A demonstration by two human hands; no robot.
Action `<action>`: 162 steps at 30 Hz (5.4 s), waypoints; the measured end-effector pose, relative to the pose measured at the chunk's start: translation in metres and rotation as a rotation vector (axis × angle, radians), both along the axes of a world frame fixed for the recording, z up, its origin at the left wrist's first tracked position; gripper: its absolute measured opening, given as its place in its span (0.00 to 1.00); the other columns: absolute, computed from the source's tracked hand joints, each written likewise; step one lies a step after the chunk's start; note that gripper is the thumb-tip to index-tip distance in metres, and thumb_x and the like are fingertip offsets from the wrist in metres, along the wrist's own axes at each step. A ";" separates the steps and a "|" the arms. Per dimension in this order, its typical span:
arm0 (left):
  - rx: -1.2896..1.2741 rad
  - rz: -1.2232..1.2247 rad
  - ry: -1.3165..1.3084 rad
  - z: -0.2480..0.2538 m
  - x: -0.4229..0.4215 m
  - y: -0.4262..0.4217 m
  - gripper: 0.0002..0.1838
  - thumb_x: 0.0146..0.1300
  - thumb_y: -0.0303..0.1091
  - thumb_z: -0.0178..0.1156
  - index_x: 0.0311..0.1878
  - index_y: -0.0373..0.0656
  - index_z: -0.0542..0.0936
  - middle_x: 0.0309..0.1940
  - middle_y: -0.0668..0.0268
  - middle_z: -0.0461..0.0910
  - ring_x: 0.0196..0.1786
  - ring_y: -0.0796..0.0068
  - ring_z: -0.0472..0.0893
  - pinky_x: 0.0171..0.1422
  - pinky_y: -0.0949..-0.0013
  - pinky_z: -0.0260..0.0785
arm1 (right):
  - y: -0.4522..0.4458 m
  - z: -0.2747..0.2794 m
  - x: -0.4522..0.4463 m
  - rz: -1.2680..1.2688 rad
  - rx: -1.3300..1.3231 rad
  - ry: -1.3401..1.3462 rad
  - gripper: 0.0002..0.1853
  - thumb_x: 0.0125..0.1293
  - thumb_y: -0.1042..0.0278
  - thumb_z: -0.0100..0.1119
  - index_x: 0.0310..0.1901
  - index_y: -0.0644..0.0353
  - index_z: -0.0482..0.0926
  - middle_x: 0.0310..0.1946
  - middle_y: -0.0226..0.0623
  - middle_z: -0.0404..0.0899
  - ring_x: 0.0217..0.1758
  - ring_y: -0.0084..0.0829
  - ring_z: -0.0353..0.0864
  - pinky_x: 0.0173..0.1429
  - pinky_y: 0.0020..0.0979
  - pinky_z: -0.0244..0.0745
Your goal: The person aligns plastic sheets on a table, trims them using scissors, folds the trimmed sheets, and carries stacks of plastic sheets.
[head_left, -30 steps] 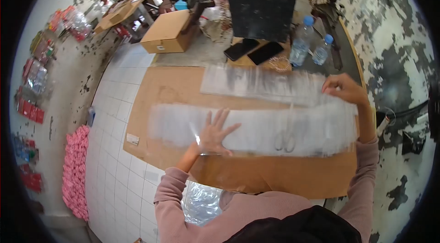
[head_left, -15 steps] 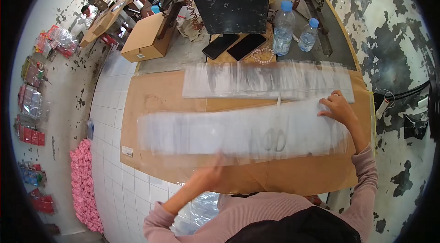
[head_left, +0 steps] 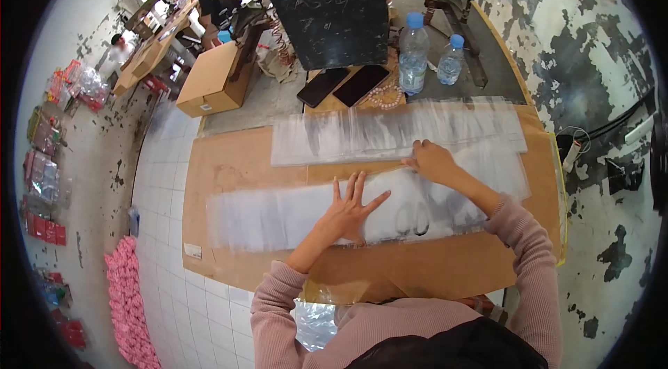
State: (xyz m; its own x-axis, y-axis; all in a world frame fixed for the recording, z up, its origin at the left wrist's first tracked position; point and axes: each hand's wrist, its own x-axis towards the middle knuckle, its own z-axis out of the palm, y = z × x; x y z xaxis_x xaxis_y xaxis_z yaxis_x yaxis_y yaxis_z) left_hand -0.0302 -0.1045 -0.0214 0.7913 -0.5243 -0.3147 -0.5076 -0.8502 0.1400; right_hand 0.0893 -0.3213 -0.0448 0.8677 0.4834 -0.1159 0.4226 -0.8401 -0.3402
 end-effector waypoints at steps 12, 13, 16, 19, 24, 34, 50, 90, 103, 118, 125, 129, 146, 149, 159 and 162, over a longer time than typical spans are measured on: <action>-0.069 -0.062 -0.067 -0.013 -0.006 0.005 0.66 0.22 0.53 0.75 0.70 0.68 0.47 0.63 0.35 0.46 0.66 0.35 0.50 0.62 0.30 0.44 | -0.024 0.013 0.070 -0.332 0.899 0.314 0.05 0.49 0.75 0.59 0.27 0.67 0.81 0.23 0.38 0.80 0.23 0.25 0.79 0.25 0.25 0.76; -0.072 -0.066 -0.072 -0.015 -0.007 0.005 0.65 0.22 0.54 0.75 0.70 0.68 0.47 0.63 0.35 0.46 0.66 0.35 0.50 0.61 0.30 0.44 | -0.028 0.031 0.077 -0.372 0.949 0.260 0.05 0.50 0.76 0.59 0.28 0.67 0.81 0.23 0.37 0.80 0.23 0.24 0.79 0.25 0.24 0.77; -0.086 -0.076 -0.074 -0.016 -0.007 0.007 0.65 0.23 0.55 0.75 0.69 0.69 0.48 0.64 0.35 0.46 0.66 0.36 0.50 0.61 0.31 0.45 | -0.044 0.049 0.103 -0.439 1.181 0.095 0.05 0.53 0.75 0.58 0.30 0.68 0.80 0.23 0.37 0.79 0.24 0.23 0.79 0.26 0.24 0.77; -0.080 -0.083 -0.063 -0.015 -0.006 0.008 0.64 0.22 0.56 0.74 0.69 0.70 0.49 0.64 0.36 0.45 0.66 0.36 0.50 0.62 0.31 0.44 | -0.055 0.033 0.121 -0.549 1.129 0.066 0.07 0.53 0.73 0.60 0.32 0.68 0.79 0.26 0.38 0.79 0.26 0.25 0.79 0.28 0.24 0.76; -0.080 -0.083 -0.080 -0.013 -0.006 0.010 0.64 0.23 0.58 0.73 0.70 0.66 0.48 0.65 0.36 0.43 0.67 0.38 0.49 0.63 0.31 0.42 | -0.031 0.016 0.085 -0.461 -0.378 -0.836 0.19 0.51 0.61 0.66 0.42 0.63 0.75 0.42 0.47 0.76 0.42 0.37 0.77 0.46 0.38 0.73; -0.050 0.155 0.111 0.017 0.024 0.098 0.61 0.29 0.61 0.71 0.68 0.50 0.52 0.61 0.48 0.60 0.64 0.49 0.61 0.64 0.43 0.51 | -0.042 0.028 -0.004 0.439 -0.181 0.072 0.43 0.36 0.32 0.65 0.48 0.60 0.70 0.44 0.41 0.71 0.54 0.40 0.66 0.51 0.41 0.64; -0.027 0.172 0.158 -0.006 0.002 0.148 0.46 0.23 0.53 0.76 0.47 0.39 0.66 0.41 0.54 0.70 0.44 0.51 0.74 0.43 0.57 0.68 | -0.098 0.013 -0.050 0.270 -0.152 0.198 0.44 0.24 0.34 0.71 0.35 0.67 0.71 0.40 0.50 0.70 0.43 0.49 0.72 0.46 0.41 0.67; 0.071 0.228 0.027 0.131 -0.079 0.158 0.19 0.50 0.49 0.63 0.35 0.45 0.71 0.23 0.61 0.78 0.26 0.56 0.77 0.29 0.59 0.65 | -0.106 0.146 -0.128 0.107 -0.140 0.060 0.13 0.41 0.63 0.68 0.28 0.56 0.77 0.19 0.43 0.76 0.25 0.46 0.76 0.32 0.40 0.68; -0.096 0.422 -0.484 0.059 -0.106 0.148 0.23 0.40 0.40 0.70 0.37 0.46 0.70 0.26 0.67 0.77 0.29 0.67 0.77 0.35 0.65 0.64 | -0.103 0.069 -0.122 0.068 -0.099 -0.334 0.21 0.42 0.71 0.66 0.40 0.60 0.69 0.31 0.40 0.76 0.35 0.44 0.76 0.41 0.39 0.68; -0.111 0.688 -0.286 0.063 -0.119 0.172 0.20 0.44 0.42 0.68 0.38 0.49 0.72 0.26 0.64 0.78 0.30 0.58 0.79 0.33 0.58 0.69 | -0.118 0.080 -0.133 -0.231 -0.143 -0.134 0.11 0.46 0.71 0.62 0.35 0.57 0.79 0.26 0.44 0.78 0.34 0.48 0.76 0.38 0.42 0.68; -0.103 0.650 -0.154 0.045 -0.127 0.194 0.16 0.47 0.39 0.65 0.40 0.50 0.73 0.20 0.58 0.77 0.28 0.51 0.77 0.31 0.53 0.68 | -0.131 0.075 -0.124 -0.100 -0.086 -0.054 0.15 0.48 0.71 0.61 0.41 0.56 0.78 0.32 0.45 0.79 0.37 0.48 0.76 0.43 0.42 0.66; -0.016 0.483 -0.100 0.045 -0.131 0.199 0.12 0.51 0.37 0.62 0.39 0.50 0.73 0.20 0.56 0.76 0.27 0.50 0.76 0.29 0.52 0.67 | -0.146 0.063 -0.113 0.050 -0.078 -0.127 0.18 0.47 0.74 0.63 0.43 0.65 0.77 0.30 0.51 0.78 0.35 0.49 0.77 0.41 0.41 0.68; -0.587 1.100 0.651 0.039 -0.477 0.085 0.22 0.50 0.48 0.63 0.38 0.37 0.77 0.27 0.53 0.78 0.33 0.55 0.78 0.35 0.61 0.67 | 0.016 0.104 -0.076 1.229 -0.325 0.523 0.20 0.46 0.62 0.67 0.40 0.63 0.77 0.31 0.50 0.77 0.37 0.50 0.75 0.46 0.40 0.66; -0.578 1.186 0.683 0.026 -0.529 0.053 0.24 0.50 0.51 0.62 0.39 0.38 0.77 0.30 0.52 0.78 0.36 0.54 0.78 0.38 0.60 0.68 | 0.070 0.091 -0.096 1.413 -0.570 0.674 0.21 0.49 0.58 0.66 0.42 0.62 0.76 0.34 0.50 0.77 0.39 0.48 0.76 0.45 0.39 0.68; -0.860 1.570 0.664 -0.035 -0.672 -0.056 0.26 0.49 0.53 0.63 0.43 0.40 0.77 0.33 0.52 0.80 0.39 0.54 0.79 0.41 0.60 0.69 | 0.195 0.048 -0.239 1.790 -0.851 0.638 0.21 0.53 0.51 0.62 0.38 0.62 0.79 0.26 0.45 0.79 0.31 0.45 0.78 0.38 0.38 0.71; -0.882 1.667 0.691 -0.036 -0.709 -0.061 0.26 0.49 0.53 0.63 0.43 0.41 0.78 0.33 0.53 0.80 0.40 0.53 0.78 0.43 0.61 0.69 | 0.228 0.031 -0.273 1.923 -0.787 0.673 0.19 0.53 0.51 0.62 0.36 0.61 0.79 0.21 0.44 0.78 0.27 0.44 0.78 0.34 0.38 0.70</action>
State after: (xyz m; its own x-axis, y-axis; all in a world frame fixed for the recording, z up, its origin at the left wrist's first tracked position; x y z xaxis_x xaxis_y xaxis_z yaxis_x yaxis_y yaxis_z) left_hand -0.7397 -0.1657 -0.0578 0.4539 0.3055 -0.8371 0.8688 0.0572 0.4919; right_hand -0.1836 -0.0937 -0.0142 -0.7257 0.1832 -0.6631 0.6794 0.3423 -0.6490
